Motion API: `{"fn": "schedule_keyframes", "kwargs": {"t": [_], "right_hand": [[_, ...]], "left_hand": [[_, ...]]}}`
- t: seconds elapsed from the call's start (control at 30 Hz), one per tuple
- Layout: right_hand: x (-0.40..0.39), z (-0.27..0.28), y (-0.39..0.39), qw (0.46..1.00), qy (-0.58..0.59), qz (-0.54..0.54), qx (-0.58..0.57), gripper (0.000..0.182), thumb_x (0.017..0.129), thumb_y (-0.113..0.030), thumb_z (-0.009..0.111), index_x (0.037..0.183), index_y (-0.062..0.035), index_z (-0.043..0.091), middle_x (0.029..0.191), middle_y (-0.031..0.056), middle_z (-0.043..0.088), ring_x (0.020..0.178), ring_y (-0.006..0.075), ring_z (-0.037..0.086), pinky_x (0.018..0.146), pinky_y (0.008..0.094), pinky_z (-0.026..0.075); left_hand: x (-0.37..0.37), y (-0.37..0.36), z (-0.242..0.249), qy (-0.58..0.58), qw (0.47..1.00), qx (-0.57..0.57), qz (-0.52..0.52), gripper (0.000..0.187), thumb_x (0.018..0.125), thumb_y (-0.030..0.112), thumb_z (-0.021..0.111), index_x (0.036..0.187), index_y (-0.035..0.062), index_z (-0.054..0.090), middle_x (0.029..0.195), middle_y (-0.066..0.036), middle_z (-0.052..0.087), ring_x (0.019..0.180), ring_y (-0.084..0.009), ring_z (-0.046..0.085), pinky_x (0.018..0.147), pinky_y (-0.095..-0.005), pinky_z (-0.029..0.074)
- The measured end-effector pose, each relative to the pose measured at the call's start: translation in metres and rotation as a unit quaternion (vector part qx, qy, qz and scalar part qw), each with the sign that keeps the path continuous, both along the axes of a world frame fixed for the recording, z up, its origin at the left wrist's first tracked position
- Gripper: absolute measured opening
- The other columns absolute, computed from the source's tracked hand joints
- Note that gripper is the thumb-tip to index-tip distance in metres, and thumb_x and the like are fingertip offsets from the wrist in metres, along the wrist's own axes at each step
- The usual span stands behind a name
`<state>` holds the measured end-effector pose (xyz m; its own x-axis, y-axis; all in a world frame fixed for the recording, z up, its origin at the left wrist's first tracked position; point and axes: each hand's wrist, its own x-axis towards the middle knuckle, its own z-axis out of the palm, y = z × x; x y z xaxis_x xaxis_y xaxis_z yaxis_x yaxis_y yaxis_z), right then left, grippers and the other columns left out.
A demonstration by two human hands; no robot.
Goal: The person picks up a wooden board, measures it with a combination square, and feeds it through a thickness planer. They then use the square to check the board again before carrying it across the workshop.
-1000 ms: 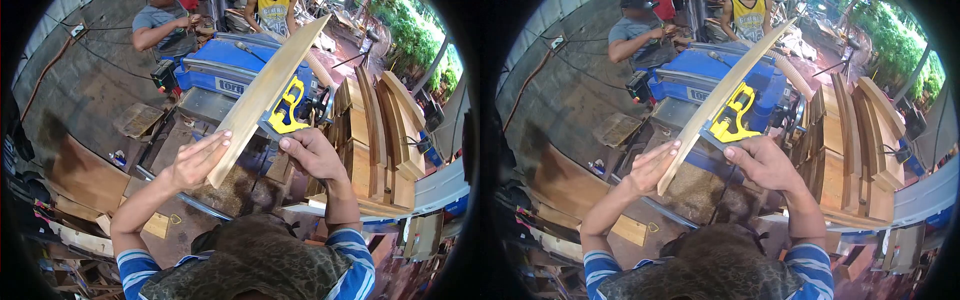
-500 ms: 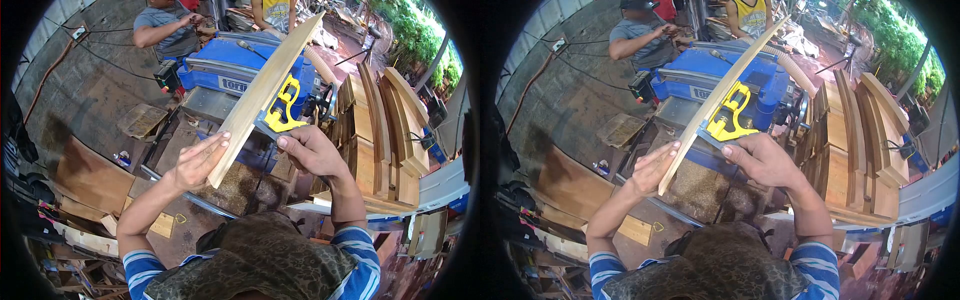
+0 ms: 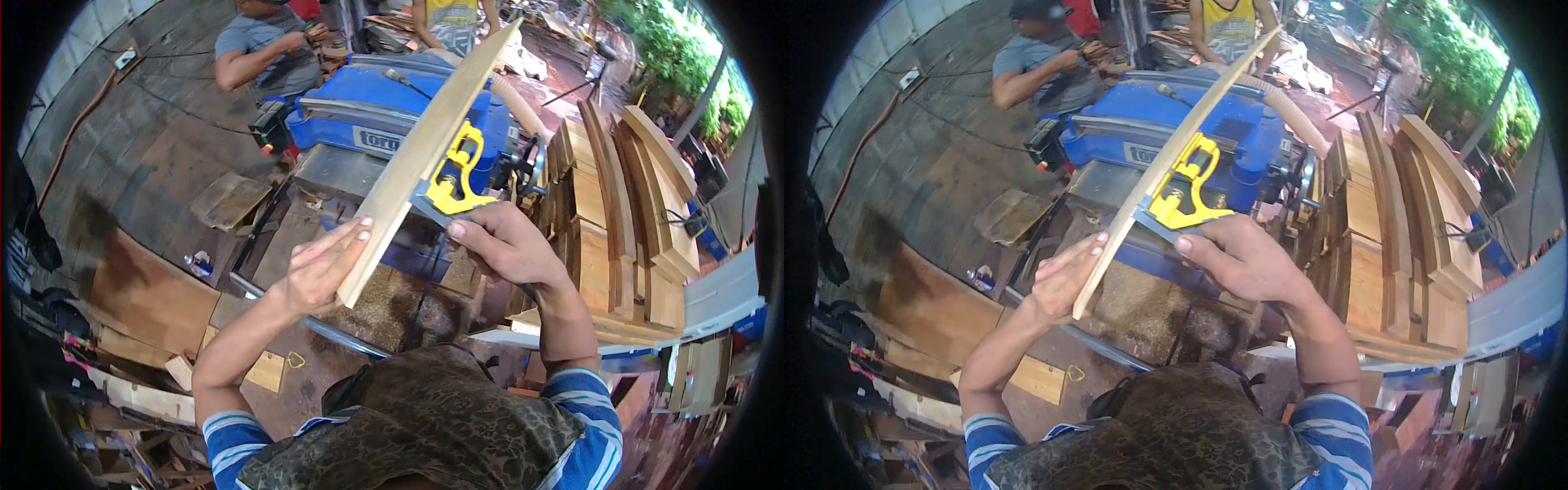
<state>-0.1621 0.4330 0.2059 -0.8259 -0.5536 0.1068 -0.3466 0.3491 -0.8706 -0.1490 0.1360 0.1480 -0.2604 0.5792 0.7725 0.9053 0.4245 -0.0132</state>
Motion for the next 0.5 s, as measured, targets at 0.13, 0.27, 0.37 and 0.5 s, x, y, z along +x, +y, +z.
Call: {"fn": "schedule_keyframes", "kwargs": {"t": [0.13, 0.27, 0.37, 0.5], "right_hand": [[0.014, -0.016, -0.006, 0.982, 0.163, -0.082, 0.040, 0.030, 0.097, -0.028, 0.061, 0.092, 0.0008, 0.067, 0.071, 0.0168, 0.063, 0.066, 0.0267, 0.064, 0.064, 0.0409, 0.048], [0.079, -0.017, 0.043, 0.956, 0.153, -0.245, 0.054, 0.036, 0.093, -0.036, 0.064, 0.108, -0.0042, 0.070, 0.100, 0.0199, 0.070, 0.095, 0.0377, 0.067, 0.085, 0.0439, 0.052], [0.112, -0.015, 0.101, 0.896, 0.019, -0.378, 0.233, 0.050, 0.088, -0.049, 0.067, 0.110, -0.0041, 0.071, 0.087, 0.0187, 0.071, 0.079, 0.0313, 0.070, 0.072, 0.0426, 0.054], [0.115, -0.054, 0.191, 0.777, 0.048, -0.460, 0.428, 0.058, 0.086, -0.053, 0.065, 0.079, 0.0045, 0.069, 0.074, 0.0269, 0.066, 0.076, 0.0411, 0.067, 0.070, 0.0493, 0.052]], "left_hand": [[0.014, -0.007, -0.014, -0.141, 0.983, 0.070, 0.092, 0.031, 0.089, 0.003, 0.065, 0.117, -0.0101, 0.062, 0.109, -0.020, 0.070, 0.097, -0.0305, 0.070, 0.080, -0.0340, 0.057], [0.040, -0.029, -0.071, -0.192, 0.950, 0.219, 0.113, 0.027, 0.095, 0.002, 0.060, 0.119, -0.0092, 0.061, 0.116, -0.016, 0.066, 0.103, -0.0225, 0.065, 0.086, -0.0332, 0.052], [0.065, -0.031, -0.087, -0.266, 0.858, 0.399, 0.184, 0.027, 0.096, 0.007, 0.061, 0.119, -0.0085, 0.061, 0.117, -0.015, 0.064, 0.102, -0.0224, 0.062, 0.088, -0.0350, 0.052], [0.068, -0.028, -0.083, -0.306, 0.721, 0.608, 0.130, 0.043, 0.093, 0.014, 0.067, 0.124, -0.0120, 0.053, 0.119, -0.022, 0.060, 0.104, -0.0258, 0.062, 0.091, -0.0380, 0.053]]}}
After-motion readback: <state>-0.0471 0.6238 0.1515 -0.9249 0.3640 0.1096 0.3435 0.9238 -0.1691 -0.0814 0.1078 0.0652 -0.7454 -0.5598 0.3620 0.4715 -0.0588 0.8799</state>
